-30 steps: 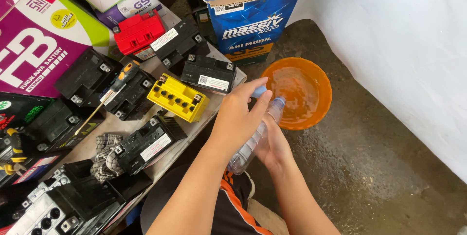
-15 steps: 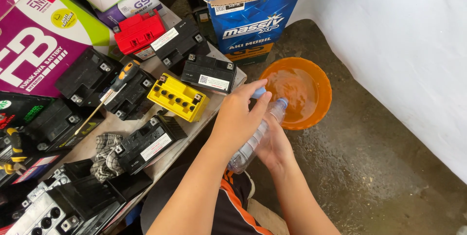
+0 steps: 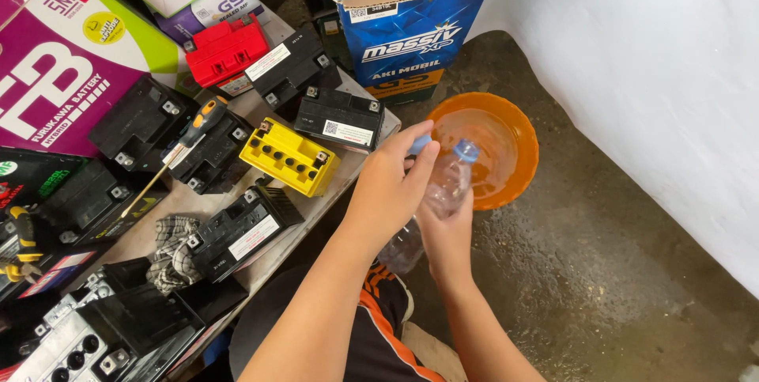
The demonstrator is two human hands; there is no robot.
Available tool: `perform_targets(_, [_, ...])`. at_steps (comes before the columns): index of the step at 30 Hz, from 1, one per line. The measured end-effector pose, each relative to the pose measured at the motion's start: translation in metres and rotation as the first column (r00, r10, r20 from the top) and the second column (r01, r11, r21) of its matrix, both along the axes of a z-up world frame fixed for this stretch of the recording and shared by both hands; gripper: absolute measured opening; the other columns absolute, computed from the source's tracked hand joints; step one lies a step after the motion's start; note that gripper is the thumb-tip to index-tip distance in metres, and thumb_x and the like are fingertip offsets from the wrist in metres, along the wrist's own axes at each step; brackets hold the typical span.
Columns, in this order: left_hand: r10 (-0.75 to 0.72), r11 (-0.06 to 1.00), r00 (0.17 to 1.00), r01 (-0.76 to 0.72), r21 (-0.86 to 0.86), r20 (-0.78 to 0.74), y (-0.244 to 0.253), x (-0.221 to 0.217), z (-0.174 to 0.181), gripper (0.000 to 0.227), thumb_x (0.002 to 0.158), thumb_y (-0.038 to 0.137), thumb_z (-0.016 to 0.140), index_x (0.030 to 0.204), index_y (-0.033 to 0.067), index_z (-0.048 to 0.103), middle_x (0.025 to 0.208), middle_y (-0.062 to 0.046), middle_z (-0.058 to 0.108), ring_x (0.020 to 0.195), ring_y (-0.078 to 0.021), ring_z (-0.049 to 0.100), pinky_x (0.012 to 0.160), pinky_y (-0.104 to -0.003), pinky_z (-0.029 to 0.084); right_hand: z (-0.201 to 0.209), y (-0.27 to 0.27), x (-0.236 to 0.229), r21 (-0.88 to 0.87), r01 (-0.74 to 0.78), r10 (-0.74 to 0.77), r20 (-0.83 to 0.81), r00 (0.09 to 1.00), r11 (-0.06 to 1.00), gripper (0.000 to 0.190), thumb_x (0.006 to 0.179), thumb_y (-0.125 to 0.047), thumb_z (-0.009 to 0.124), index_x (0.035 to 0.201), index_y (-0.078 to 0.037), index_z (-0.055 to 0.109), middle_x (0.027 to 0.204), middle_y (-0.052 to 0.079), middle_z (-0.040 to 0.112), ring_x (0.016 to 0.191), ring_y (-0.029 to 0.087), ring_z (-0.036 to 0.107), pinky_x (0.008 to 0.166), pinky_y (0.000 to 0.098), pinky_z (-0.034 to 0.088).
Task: Refilling battery cells with liquid using a syringe
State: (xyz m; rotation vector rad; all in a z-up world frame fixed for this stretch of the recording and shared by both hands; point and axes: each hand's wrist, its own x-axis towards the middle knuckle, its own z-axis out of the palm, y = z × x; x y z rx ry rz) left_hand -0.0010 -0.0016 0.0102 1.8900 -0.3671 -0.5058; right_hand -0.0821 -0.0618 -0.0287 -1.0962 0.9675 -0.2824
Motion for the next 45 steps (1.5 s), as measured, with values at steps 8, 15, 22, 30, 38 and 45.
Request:
perform_targets(8, [0.058,0.983,0.998,-0.055,-0.176,0.008,-0.001,-0.005,0.009,0.041,0.100,0.027,0.062,0.135,0.0055,0.065,0.125,-0.022,0.070,0.121,-0.0363,0.068,0.099,-0.038,0.059,-0.008,0.006,-0.003,-0.160,-0.082,0.093,0.060,0.994,0.984,0.082,0.068,0.001,0.087,0.141,-0.008,0.050,0.119,0.015,0.067,0.113,0.026,0.067,0.100,0.0443,0.056])
perform_targets(15, [0.086,0.948,0.994,-0.061,-0.312,0.067,0.004,-0.007,0.011,0.033,0.099,0.023,0.067,0.130,0.0100,0.069,0.122,-0.015,0.073,0.121,-0.0293,0.069,0.099,-0.037,0.059,-0.011,0.003,-0.011,-0.346,-0.287,0.250,-0.148,0.957,0.893,0.087,0.068,-0.024,0.093,0.143,-0.018,0.051,0.130,0.014,0.067,0.129,0.033,0.063,0.110,0.0505,0.047])
perform_targets(22, [0.005,0.977,0.967,0.050,-0.207,0.256,0.026,-0.004,0.010,0.031,0.092,0.015,0.071,0.123,0.0119,0.074,0.117,-0.011,0.075,0.115,-0.0280,0.072,0.099,-0.039,0.058,0.009,0.011,-0.008,-0.365,-0.388,0.337,-0.197,0.921,0.846,0.080,0.073,-0.032,0.089,0.141,-0.016,0.051,0.131,0.018,0.066,0.131,0.039,0.060,0.110,0.0561,0.045])
perform_targets(30, [0.031,0.967,0.987,0.011,-0.254,0.161,0.041,-0.001,0.015,0.027,0.097,0.024,0.071,0.123,0.0197,0.076,0.115,-0.004,0.073,0.116,-0.0208,0.071,0.104,-0.036,0.054,0.041,0.016,-0.005,-0.350,-0.461,0.377,-0.282,0.882,0.815,0.084,0.072,-0.039,0.085,0.144,-0.016,0.048,0.131,0.022,0.066,0.131,0.044,0.060,0.108,0.0581,0.046])
perform_targets(38, [-0.098,0.898,0.995,0.091,-0.431,0.006,0.057,-0.004,0.036,0.030,0.103,0.010,0.060,0.130,0.0017,0.068,0.129,-0.021,0.070,0.127,-0.0276,0.062,0.108,-0.043,0.052,0.033,0.003,-0.007,-0.303,-0.533,0.534,-0.086,0.841,0.790,0.076,0.066,-0.025,0.093,0.132,-0.009,0.058,0.114,0.017,0.072,0.115,0.025,0.068,0.103,0.0474,0.053])
perform_targets(45, [-0.039,0.871,0.998,0.060,-0.487,0.053,0.057,0.000,0.028,0.026,0.097,0.012,0.073,0.122,0.0064,0.074,0.120,-0.012,0.074,0.117,-0.0188,0.069,0.102,-0.034,0.056,0.042,-0.005,-0.004,-0.397,-0.564,0.655,0.138,0.743,0.724,0.069,0.071,-0.016,0.092,0.129,-0.003,0.057,0.111,0.016,0.072,0.107,0.022,0.068,0.097,0.0447,0.057])
